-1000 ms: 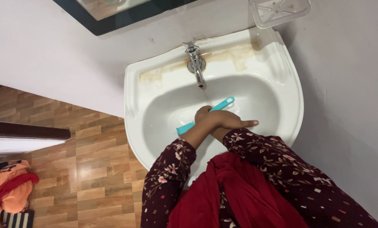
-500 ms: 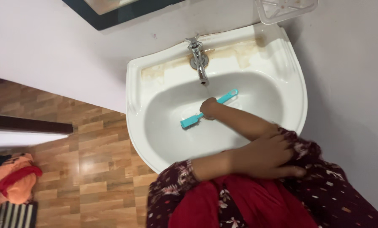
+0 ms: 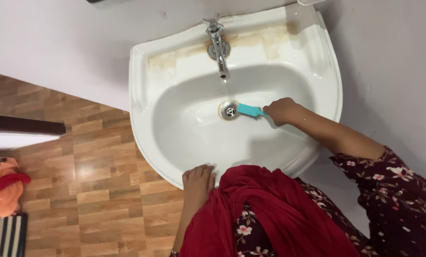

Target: The person cleans the surface of a bathroom sink and faucet using a handheld brush.

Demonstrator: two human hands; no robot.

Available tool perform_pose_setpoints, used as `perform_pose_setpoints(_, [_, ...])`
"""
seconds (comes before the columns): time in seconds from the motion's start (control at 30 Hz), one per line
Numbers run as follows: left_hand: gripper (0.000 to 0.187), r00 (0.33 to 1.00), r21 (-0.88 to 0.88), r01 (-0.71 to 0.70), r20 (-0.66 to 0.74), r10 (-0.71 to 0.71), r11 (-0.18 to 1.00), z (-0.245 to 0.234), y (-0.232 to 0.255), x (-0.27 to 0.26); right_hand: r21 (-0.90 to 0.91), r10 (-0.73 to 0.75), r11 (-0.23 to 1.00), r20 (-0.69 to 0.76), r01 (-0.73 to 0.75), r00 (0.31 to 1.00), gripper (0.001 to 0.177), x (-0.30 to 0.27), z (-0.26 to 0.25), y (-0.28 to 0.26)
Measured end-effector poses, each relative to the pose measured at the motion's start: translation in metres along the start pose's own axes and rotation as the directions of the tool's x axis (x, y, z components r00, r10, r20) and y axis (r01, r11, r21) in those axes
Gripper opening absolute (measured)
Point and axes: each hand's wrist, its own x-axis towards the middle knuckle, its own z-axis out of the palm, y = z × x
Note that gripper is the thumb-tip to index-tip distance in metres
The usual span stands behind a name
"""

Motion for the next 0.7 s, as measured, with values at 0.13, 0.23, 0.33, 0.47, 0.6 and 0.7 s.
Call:
perform_pose_setpoints(0.13, [0.032,0.959,-0.329,0.184,0.267,-0.096,0.926,0.027,-0.019,0.014,0.162,0.066,0.985,-0.028,-0.061,0.997,0.060,-0.012,0.010,-0.020])
perform_pose_setpoints(0.23, [0.041,0.913,-0.483,0.268,0.404,-0.060,0.833,0.081,-0.033,0.048,0.299,-0.051,0.950,-0.137,0.090,0.989,0.052,-0.002,0.031,-0.049])
perform_pose_setpoints(0.33, [0.047,0.830,-0.438,0.322,0.557,-0.027,0.839,0.144,-0.031,0.084,0.468,-0.201,0.859,-0.067,0.209,0.977,0.069,0.001,0.035,-0.094])
perform_pose_setpoints(0.47, [0.061,0.558,-0.521,0.826,0.810,-0.179,0.214,0.157,-0.037,0.095,0.713,-0.206,0.631,-0.224,0.304,0.953,0.069,-0.016,0.022,-0.124])
perform_pose_setpoints(0.6, [0.072,0.549,-0.521,0.834,0.816,-0.180,0.181,0.154,-0.057,0.101,0.743,-0.253,0.589,-0.203,0.318,0.946,0.096,-0.039,0.025,-0.121])
perform_pose_setpoints(0.7, [0.062,0.604,-0.457,0.750,0.768,-0.214,0.477,0.169,-0.090,0.100,0.797,-0.304,0.519,-0.164,0.307,0.938,0.093,-0.059,0.029,-0.130])
